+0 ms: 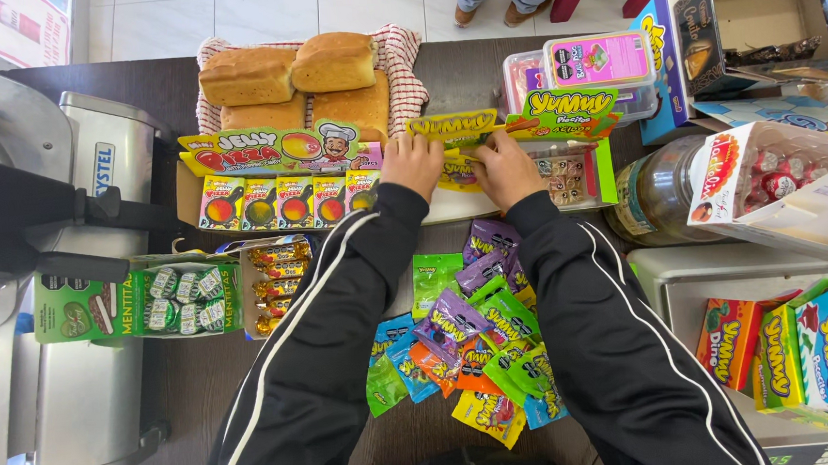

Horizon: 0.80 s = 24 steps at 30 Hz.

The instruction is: The person organizes candy packets by hand on a counter, moving them into different containers and boxes.

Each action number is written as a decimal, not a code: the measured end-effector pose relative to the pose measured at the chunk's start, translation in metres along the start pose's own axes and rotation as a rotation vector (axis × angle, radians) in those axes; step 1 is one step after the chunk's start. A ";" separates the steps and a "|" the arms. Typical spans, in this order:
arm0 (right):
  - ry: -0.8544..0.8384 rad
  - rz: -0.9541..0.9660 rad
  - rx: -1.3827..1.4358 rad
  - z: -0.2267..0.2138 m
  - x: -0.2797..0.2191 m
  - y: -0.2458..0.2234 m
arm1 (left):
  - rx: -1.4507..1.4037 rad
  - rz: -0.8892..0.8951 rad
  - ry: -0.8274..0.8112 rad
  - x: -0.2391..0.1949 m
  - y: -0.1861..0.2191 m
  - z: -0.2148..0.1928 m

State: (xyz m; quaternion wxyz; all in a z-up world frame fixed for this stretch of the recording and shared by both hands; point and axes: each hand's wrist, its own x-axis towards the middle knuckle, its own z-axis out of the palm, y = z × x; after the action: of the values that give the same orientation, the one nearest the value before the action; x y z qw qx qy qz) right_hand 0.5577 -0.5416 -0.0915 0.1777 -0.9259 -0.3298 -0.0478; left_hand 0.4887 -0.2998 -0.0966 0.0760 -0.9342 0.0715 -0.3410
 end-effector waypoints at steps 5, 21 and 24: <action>0.121 -0.052 -0.100 0.005 -0.006 -0.006 | -0.203 0.023 -0.435 -0.038 0.044 -0.066; 0.068 0.105 -0.037 0.010 -0.018 -0.031 | -0.230 -0.010 -0.211 -0.127 0.057 -0.056; 0.039 0.087 0.060 -0.029 -0.027 -0.046 | -0.205 -0.013 -0.149 -0.131 0.056 -0.071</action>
State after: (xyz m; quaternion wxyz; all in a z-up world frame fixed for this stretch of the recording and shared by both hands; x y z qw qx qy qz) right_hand 0.5090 -0.5354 -0.0562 0.2139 -0.9325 -0.2870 -0.0481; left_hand 0.3387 -0.3366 -0.1356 -0.0169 -0.9603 0.0941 -0.2621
